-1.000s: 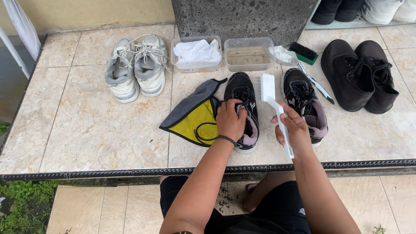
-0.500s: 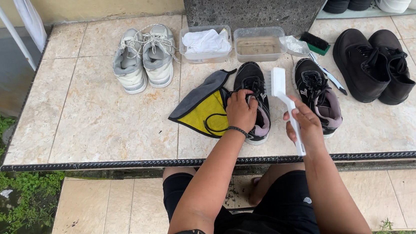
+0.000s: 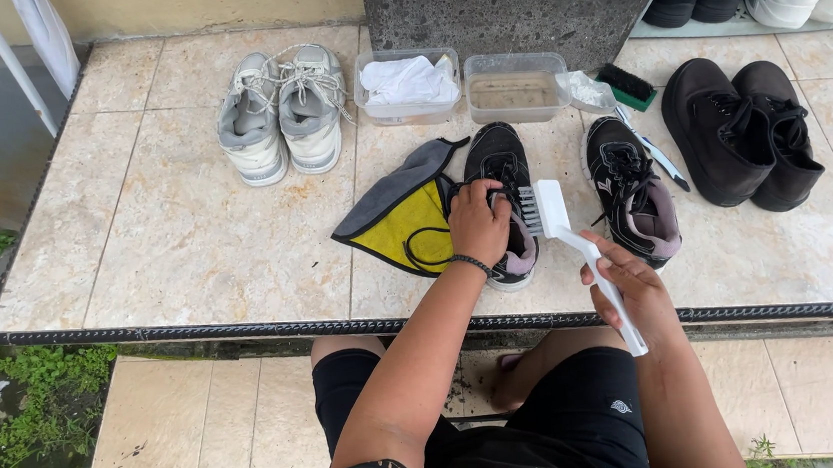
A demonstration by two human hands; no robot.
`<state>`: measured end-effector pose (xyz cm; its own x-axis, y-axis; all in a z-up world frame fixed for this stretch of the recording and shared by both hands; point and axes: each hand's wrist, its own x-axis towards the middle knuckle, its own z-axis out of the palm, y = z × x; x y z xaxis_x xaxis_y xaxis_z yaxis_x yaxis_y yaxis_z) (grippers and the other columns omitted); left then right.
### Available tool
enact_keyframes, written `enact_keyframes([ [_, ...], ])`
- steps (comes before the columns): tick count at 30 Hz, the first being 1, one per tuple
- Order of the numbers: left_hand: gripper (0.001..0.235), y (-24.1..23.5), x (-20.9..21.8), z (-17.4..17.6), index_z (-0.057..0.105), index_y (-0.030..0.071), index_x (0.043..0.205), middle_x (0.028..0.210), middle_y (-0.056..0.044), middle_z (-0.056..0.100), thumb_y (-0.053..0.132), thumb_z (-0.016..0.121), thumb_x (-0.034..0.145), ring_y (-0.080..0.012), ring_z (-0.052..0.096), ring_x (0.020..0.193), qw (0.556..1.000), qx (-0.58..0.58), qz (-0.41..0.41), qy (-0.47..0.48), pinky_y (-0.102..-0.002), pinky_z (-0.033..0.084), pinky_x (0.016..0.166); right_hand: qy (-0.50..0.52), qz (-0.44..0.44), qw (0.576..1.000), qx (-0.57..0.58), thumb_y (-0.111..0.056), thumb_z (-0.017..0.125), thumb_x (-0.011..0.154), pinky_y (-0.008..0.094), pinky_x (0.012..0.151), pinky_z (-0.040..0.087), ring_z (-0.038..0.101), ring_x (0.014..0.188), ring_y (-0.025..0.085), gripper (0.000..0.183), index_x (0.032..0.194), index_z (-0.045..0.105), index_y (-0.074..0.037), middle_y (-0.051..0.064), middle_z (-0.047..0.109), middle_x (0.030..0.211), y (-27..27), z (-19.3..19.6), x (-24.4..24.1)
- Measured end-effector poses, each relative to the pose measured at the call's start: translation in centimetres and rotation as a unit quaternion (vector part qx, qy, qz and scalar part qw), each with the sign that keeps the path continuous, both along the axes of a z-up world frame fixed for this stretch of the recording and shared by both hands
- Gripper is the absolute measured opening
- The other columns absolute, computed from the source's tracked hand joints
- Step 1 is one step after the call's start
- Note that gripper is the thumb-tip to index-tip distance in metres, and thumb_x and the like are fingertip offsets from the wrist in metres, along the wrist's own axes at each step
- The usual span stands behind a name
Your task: Cleaning black sneakers using a brush and cleaning solution on a tiled porch entrance.
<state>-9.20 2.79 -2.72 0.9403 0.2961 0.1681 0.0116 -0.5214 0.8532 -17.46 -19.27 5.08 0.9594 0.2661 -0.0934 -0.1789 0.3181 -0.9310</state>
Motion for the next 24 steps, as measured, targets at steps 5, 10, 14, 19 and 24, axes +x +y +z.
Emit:
enact_keyframes([
  [5, 0.023, 0.1, -0.1, -0.3, 0.053, 0.023, 0.117, 0.116, -0.011, 0.058, 0.037, 0.046, 0.1, -0.0367, 0.057, 0.108, 1.0, 0.0, 0.0, -0.01, -0.048, 0.048, 0.093, -0.063, -0.004, 0.998, -0.012, -0.007, 0.045, 0.104, 0.024, 0.03, 0.042, 0.055, 0.038, 0.017, 0.048, 0.15, 0.041, 0.004, 0.017, 0.062, 0.083, 1.8, -3.2, 7.4],
  [10, 0.024, 0.1, 0.2, -0.3, 0.054, 0.023, 0.116, 0.114, -0.011, 0.058, 0.037, 0.047, 0.098, -0.0374, 0.057, 0.106, 1.0, -0.004, 0.009, -0.01, -0.048, 0.048, 0.092, -0.084, 0.021, 0.996, -0.022, -0.006, 0.045, 0.105, 0.025, 0.029, 0.039, 0.052, 0.036, 0.018, 0.047, 0.15, 0.039, 0.008, 0.016, 0.06, 0.079, 3.6, -6.2, 9.2],
  [14, 0.023, 0.1, 0.4, -0.9, 0.054, 0.025, 0.116, 0.113, -0.009, 0.058, 0.035, 0.047, 0.097, -0.0353, 0.058, 0.104, 1.0, -0.015, 0.005, 0.004, -0.046, 0.049, 0.092, -0.056, 0.03, 0.997, -0.049, -0.003, 0.04, 0.103, 0.024, 0.026, 0.038, 0.05, 0.03, 0.015, 0.049, 0.15, 0.038, 0.009, 0.016, 0.058, 0.075, 0.9, -5.0, 3.8],
  [19, 0.023, 0.2, 0.1, -0.4, 0.055, 0.023, 0.117, 0.113, -0.01, 0.058, 0.033, 0.047, 0.098, -0.0352, 0.058, 0.104, 1.0, -0.025, -0.004, 0.0, -0.047, 0.049, 0.091, -0.02, 0.027, 0.999, -0.015, -0.004, 0.043, 0.101, 0.023, 0.023, 0.04, 0.049, 0.027, 0.014, 0.048, 0.147, 0.044, 0.006, 0.015, 0.057, 0.071, -1.1, -1.2, 2.3],
  [24, 0.021, 0.3, -0.2, -0.6, 0.056, 0.024, 0.115, 0.11, -0.01, 0.058, 0.033, 0.05, 0.097, -0.0372, 0.058, 0.103, 0.999, -0.019, -0.007, -0.028, -0.048, 0.049, 0.092, -0.117, 0.009, 0.992, -0.04, -0.004, 0.04, 0.107, 0.023, 0.034, 0.04, 0.051, 0.034, 0.015, 0.046, 0.152, 0.038, 0.008, 0.014, 0.058, 0.08, 1.7, -3.2, 9.4],
])
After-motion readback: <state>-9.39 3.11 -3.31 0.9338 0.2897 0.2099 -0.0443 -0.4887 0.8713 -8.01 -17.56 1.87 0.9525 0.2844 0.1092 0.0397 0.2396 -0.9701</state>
